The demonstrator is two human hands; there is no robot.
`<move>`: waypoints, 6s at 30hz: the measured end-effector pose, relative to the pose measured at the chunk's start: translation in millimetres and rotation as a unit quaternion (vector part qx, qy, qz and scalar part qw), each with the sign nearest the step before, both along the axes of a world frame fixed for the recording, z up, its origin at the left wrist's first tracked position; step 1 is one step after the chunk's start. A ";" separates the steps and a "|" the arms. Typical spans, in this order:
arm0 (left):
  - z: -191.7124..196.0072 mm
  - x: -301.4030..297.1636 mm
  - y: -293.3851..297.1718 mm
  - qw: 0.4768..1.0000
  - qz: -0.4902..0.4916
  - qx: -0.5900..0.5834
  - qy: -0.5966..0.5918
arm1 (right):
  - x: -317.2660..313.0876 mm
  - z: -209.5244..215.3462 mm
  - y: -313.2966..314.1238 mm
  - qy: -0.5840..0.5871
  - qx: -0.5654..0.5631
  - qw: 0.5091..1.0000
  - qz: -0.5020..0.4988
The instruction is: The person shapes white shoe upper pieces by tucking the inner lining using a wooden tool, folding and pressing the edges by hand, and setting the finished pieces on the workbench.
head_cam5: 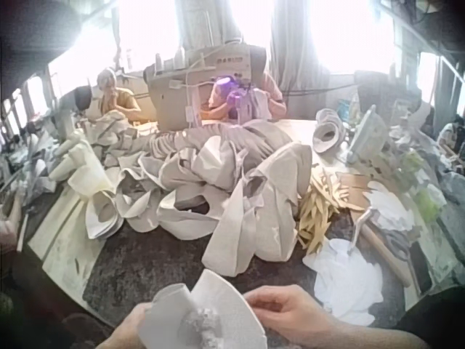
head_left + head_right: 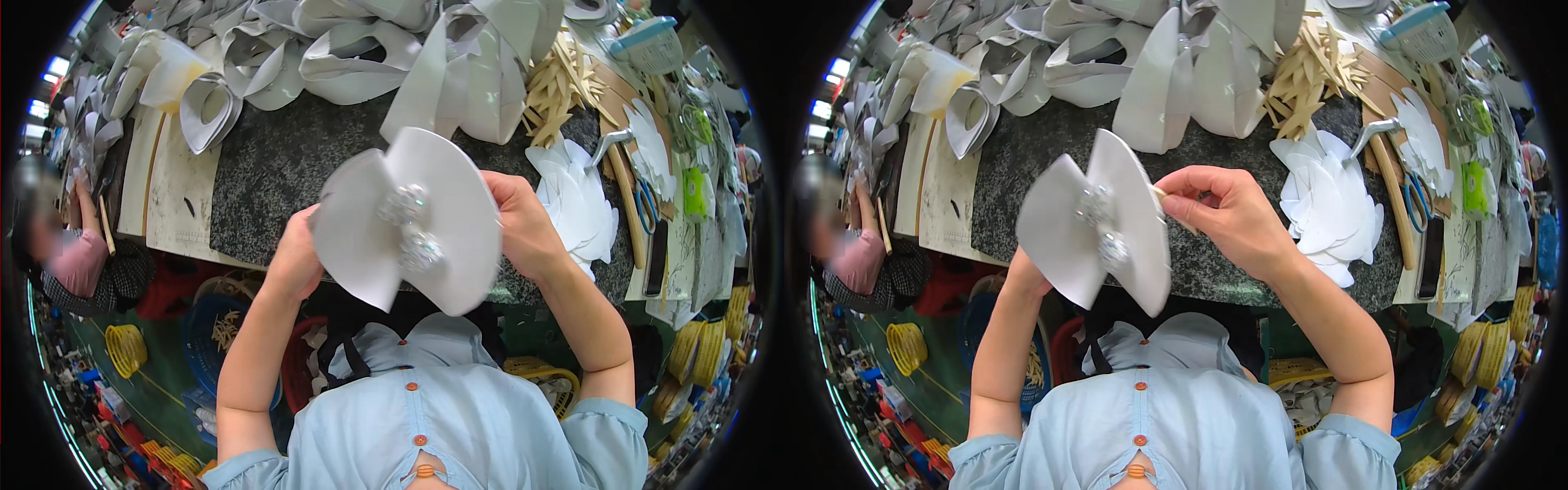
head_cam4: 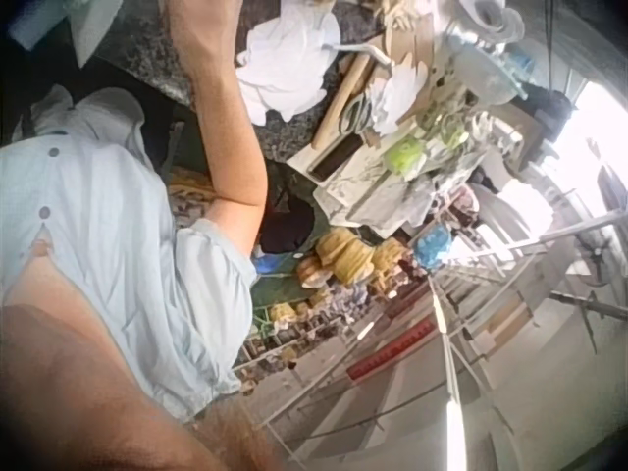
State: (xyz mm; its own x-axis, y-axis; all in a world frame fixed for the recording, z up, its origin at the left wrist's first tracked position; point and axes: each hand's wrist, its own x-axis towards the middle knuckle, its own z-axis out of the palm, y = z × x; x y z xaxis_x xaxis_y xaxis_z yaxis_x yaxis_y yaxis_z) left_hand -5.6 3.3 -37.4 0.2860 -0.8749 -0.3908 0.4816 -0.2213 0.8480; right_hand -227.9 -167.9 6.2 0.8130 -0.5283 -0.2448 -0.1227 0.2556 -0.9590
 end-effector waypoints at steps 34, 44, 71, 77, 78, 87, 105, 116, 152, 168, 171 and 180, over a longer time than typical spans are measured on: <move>9.1 -33.4 -11.3 0.993 -0.102 0.046 -0.047 | 41.0 8.6 23.0 0.098 -0.471 0.856 0.189; 18.9 -33.8 -13.2 0.999 -0.048 0.007 -0.015 | 42.5 21.8 26.7 0.154 -0.460 0.862 0.147; 23.2 -29.2 -22.8 0.986 -0.128 0.037 -0.097 | 30.8 -18.0 22.8 0.135 -0.244 0.960 -0.012; 14.8 -30.0 -19.8 0.996 -0.084 0.018 -0.022 | 22.2 -26.7 21.8 0.122 -0.252 0.960 -0.008; 15.8 -29.6 -20.0 0.996 -0.085 0.018 -0.023 | 21.1 -26.5 23.2 0.122 -0.252 0.960 -0.010; 28.0 -27.3 -17.0 0.979 -0.124 0.028 -0.158 | 33.5 4.6 38.0 0.117 -0.240 0.963 -0.017; 14.5 -31.6 4.6 0.988 -0.070 -0.072 -0.121 | 3.2 18.7 49.4 0.091 -0.102 0.991 -0.001; 13.5 -23.5 5.1 0.985 -0.096 -0.100 -0.098 | 12.1 -7.1 14.5 -0.131 -0.575 0.777 0.220; 54.0 -12.9 8.4 0.923 0.113 -0.314 0.192 | 41.0 4.0 30.3 0.090 -0.025 0.993 0.066; 43.6 -29.9 1.3 0.960 0.051 -0.245 0.129 | 55.5 26.6 -1.6 -0.150 -0.025 0.986 0.071; 55.1 -24.6 -0.2 0.966 0.042 -0.225 0.117 | 48.6 31.6 -11.8 -0.144 -0.022 0.988 0.053; 47.5 -20.9 2.1 0.980 -0.006 -0.186 0.075 | 27.5 46.6 -27.2 -0.033 -0.085 0.988 0.124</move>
State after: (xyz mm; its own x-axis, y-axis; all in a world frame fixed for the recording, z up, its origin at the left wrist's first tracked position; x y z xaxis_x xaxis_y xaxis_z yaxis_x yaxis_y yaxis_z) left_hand -26.4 5.4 10.1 0.2379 -0.9679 -0.0810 0.6059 0.0828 0.7913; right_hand -200.4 -195.0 52.8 0.9342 -0.3390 -0.1110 -0.0963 0.0598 -0.9935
